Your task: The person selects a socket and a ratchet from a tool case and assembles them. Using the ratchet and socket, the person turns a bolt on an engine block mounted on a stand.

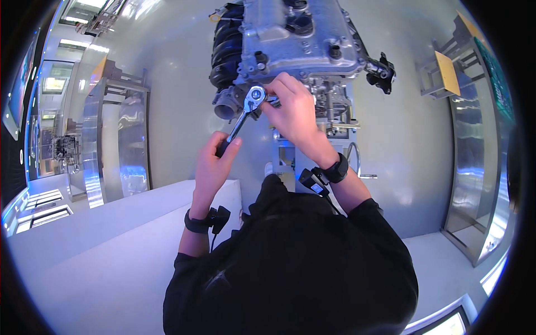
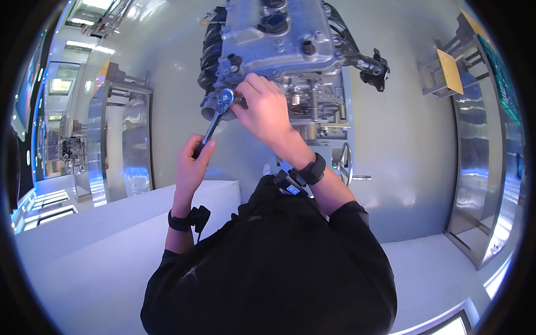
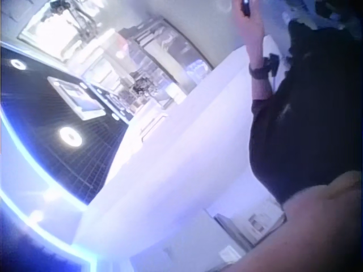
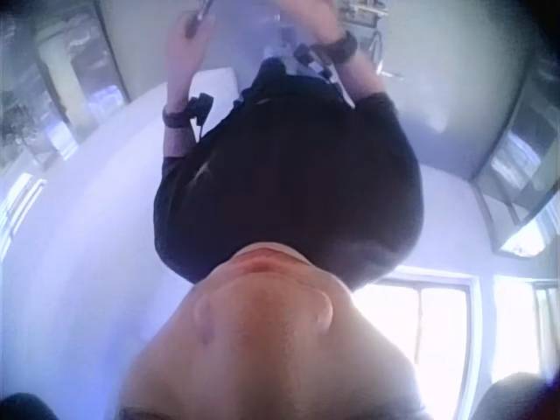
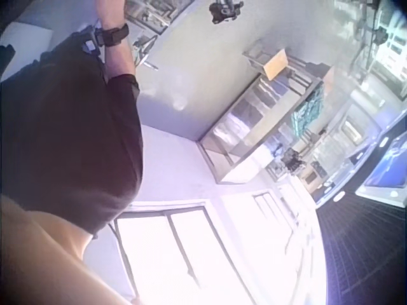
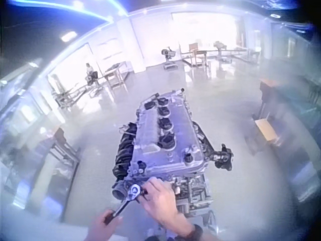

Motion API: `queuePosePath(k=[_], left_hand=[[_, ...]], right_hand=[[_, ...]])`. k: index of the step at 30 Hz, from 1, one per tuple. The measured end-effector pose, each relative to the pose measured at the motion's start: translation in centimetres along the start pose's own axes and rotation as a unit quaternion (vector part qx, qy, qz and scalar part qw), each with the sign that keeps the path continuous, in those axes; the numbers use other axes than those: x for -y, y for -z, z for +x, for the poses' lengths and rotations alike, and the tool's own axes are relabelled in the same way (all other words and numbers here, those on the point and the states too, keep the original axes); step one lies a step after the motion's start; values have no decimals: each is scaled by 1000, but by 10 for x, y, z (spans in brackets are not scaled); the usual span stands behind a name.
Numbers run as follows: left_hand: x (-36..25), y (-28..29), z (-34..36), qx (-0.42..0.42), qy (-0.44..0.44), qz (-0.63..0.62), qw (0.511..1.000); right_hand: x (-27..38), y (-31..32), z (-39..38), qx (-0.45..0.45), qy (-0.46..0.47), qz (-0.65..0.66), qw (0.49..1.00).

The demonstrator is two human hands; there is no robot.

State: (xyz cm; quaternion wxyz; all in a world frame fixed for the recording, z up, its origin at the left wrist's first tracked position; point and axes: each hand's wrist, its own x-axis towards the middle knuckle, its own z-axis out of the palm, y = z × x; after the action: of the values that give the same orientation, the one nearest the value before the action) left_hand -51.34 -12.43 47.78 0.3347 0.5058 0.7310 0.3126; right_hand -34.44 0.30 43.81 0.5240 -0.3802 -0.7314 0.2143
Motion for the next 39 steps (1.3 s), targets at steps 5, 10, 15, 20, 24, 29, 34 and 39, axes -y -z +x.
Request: queuePosePath(k=[5,10,15,20,24,29,34,39], left_hand=[[18,31,23,-18,16,-41,999],[14,64,68,43,25,-133,990],[30,87,121,156,-53,-77,983],[26,107,171,257,-158,31,953],[10,118,210,312,-197,85,926],[-17,114,260,380,-329,179,846],[-31,105,289,445,-351,213,796],[-41,100,304,459,-360,244,775]], right_hand=[[17,-29,16,-10,-8,51,999],[13,-38,5,-48,-103,60,992],[12,-49,-18,-121,-185,4,975],[27,-56,-25,-162,-216,-21,963],[36,-55,-27,-183,-217,-38,958],[45,-52,-36,-193,-221,-43,955],[46,-45,-46,-203,-233,-45,950],[39,-42,-50,-218,-256,-23,942]])
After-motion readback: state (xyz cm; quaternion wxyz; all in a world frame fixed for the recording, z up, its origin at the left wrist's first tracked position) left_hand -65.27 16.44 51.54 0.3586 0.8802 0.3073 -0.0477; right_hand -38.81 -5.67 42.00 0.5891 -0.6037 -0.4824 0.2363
